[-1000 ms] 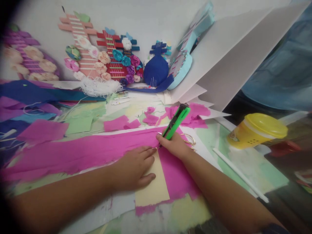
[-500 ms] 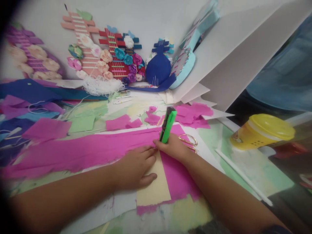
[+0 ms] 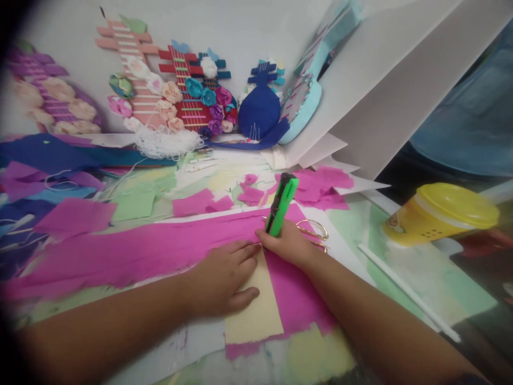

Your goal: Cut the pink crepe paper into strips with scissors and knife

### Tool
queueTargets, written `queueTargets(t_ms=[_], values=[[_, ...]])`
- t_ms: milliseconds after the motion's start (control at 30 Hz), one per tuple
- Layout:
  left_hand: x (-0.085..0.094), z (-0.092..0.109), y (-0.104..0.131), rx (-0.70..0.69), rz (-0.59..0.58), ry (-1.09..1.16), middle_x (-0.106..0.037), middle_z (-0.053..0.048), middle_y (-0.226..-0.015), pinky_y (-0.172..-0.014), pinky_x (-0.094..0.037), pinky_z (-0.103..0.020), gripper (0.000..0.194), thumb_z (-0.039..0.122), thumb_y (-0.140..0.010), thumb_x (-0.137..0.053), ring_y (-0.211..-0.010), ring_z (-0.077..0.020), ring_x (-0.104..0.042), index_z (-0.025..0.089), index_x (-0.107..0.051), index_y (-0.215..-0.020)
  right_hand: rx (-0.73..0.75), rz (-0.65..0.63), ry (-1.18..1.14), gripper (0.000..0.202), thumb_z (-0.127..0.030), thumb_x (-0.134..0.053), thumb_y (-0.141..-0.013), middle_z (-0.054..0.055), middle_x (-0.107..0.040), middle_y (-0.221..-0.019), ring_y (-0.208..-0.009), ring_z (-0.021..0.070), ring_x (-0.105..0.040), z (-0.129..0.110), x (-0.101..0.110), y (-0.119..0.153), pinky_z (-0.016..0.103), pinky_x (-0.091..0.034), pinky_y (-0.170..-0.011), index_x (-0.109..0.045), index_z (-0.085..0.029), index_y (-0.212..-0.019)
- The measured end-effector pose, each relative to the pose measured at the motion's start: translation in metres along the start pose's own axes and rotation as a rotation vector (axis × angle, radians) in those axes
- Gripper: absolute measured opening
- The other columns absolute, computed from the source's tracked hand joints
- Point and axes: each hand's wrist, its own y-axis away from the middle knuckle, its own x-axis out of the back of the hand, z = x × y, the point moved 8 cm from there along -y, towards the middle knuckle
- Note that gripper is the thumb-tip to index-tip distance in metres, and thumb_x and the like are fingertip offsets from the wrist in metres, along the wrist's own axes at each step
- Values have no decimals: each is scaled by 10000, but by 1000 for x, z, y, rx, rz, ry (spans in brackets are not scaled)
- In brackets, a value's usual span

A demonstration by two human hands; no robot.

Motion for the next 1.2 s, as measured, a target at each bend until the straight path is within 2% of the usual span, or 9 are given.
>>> queueTargets(t_ms=[233,533,700,1000,1200], values=[[-1,-1,-1,-2,1,18,-512,-159,-1165,-982,-280,-360,481,413,-807,-433,-1104,-273,-419,49,-527,-1108,5,17,100,297,-433,-487,-715,-9,-462,-549,-572,130,-449,-8,-1,4,263,-369,-548,-417,-175,-586],[-2,-2,1,9,-25,5,-473,-161,-1226,-975,-289,-370,498,420,-821,-416,-1136,-266,-405,55,-494,-1151,-35,-15,-115,330,-473,-529,-707,-4,-516,-599,-594,132,-502,6,5,3,250,-388,-548,-465,-160,-626],[-1,-1,0,5,-27,5,-483,-155,-1216,-978,-288,-369,472,419,-815,-427,-1127,-271,-413,62,-532,-1105,-27,-56,-67,301,-446,-532,-703,-1,-515,-603,-598,131,-496,2,1,4,257,-396,-569,-487,-155,-640],[-2,-1,0,-17,7,1,-528,-149,-1152,-992,-273,-346,455,417,-808,-436,-1107,-255,-427,63,-552,-1070,17,-51,99,234,-374,-483,-698,-23,-456,-549,-564,113,-449,-5,-5,7,245,-367,-544,-420,-169,-604],[-3,-2,0,1,-21,15,-512,-147,-1176,-989,-279,-358,441,416,-817,-433,-1129,-252,-409,74,-529,-1078,2,-44,64,237,-363,-500,-694,-23,-455,-552,-561,111,-442,-5,-4,8,246,-366,-543,-415,-167,-592]])
